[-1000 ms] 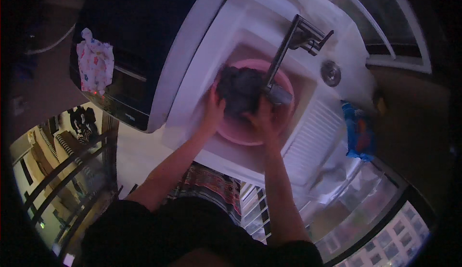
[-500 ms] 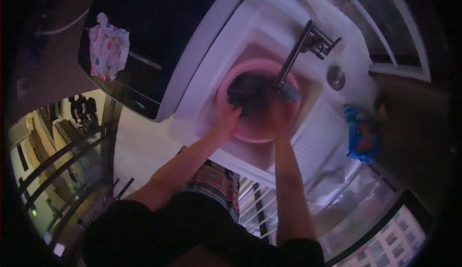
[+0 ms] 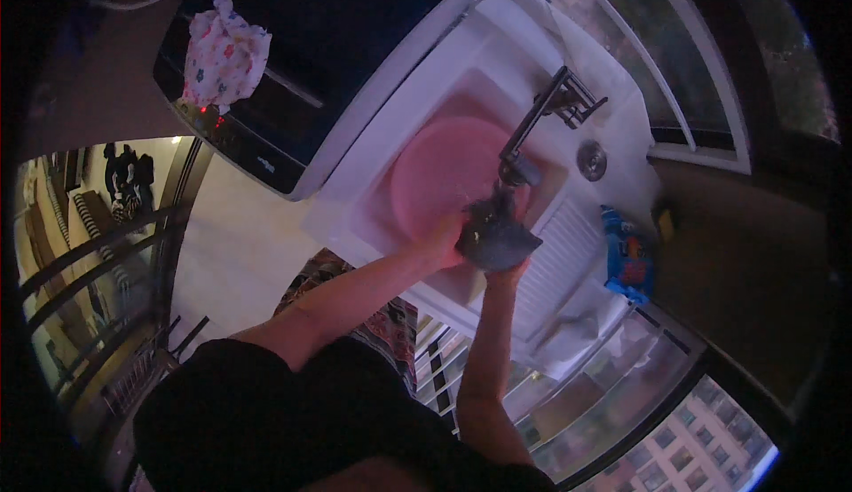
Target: The person washes hands at a sink, picks up clothing from a floor, and then hand washes the items in a basin at the sink with a sponge.
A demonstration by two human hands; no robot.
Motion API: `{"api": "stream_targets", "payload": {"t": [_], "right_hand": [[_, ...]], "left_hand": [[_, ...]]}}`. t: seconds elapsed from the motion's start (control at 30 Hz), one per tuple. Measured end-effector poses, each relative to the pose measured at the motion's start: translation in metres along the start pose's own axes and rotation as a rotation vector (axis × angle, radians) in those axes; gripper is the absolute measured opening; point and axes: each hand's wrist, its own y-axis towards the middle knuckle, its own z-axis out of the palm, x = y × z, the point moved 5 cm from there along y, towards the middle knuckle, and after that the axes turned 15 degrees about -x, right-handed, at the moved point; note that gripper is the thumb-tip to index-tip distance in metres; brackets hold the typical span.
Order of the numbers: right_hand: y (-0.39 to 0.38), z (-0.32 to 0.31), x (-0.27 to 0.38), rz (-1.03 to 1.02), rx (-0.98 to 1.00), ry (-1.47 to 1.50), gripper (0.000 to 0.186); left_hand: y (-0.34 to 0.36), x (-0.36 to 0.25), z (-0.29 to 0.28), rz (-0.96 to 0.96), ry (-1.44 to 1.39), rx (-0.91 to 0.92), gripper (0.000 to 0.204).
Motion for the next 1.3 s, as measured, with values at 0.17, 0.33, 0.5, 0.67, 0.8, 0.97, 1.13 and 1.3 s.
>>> {"api": "stream_targets", "payload": {"t": [0.17,0.33,0.5,0.67,0.8,0.97,1.13,1.3], "right_hand": [[0.036,-0.002,0.002,0.027,0.052,-0.330,0.044],[0.061,0.027,0.011,-0.279,-0.175,-1.044,0.034],[0.041,0.050,0.011,-0.476,-0.088,-1.372,0.036],[-0.005,0.067,0.012,-0.457,-0.014,-1.397,0.038],[-0.023,0.064,0.025,-0.615,-0.170,-1.465,0.027],[-0.062,0.108,0.017,-1.406,0.589,-1.539,0.024],[-0.045,0.081,0.005,-1.165,0.101,-1.242,0.019],[-0.005,0.023,-0.021,-0.383,-0.592,-0.424,0.020]], "left_hand": [[0.006,0.005,0.003,0.187,0.375,0.091,0.048],[0.002,-0.017,0.009,1.107,1.425,0.064,0.064],[0.027,-0.018,-0.006,1.119,1.725,-0.018,0.061],[0.004,-0.016,0.007,1.527,1.889,-0.061,0.061],[-0.006,-0.025,0.002,1.325,1.408,0.016,0.059],[0.003,-0.026,-0.016,0.381,0.566,0.216,0.053],[0.004,-0.014,-0.006,0.229,0.032,0.167,0.041],[0.006,-0.029,-0.005,0.948,0.610,-0.120,0.033]]}}
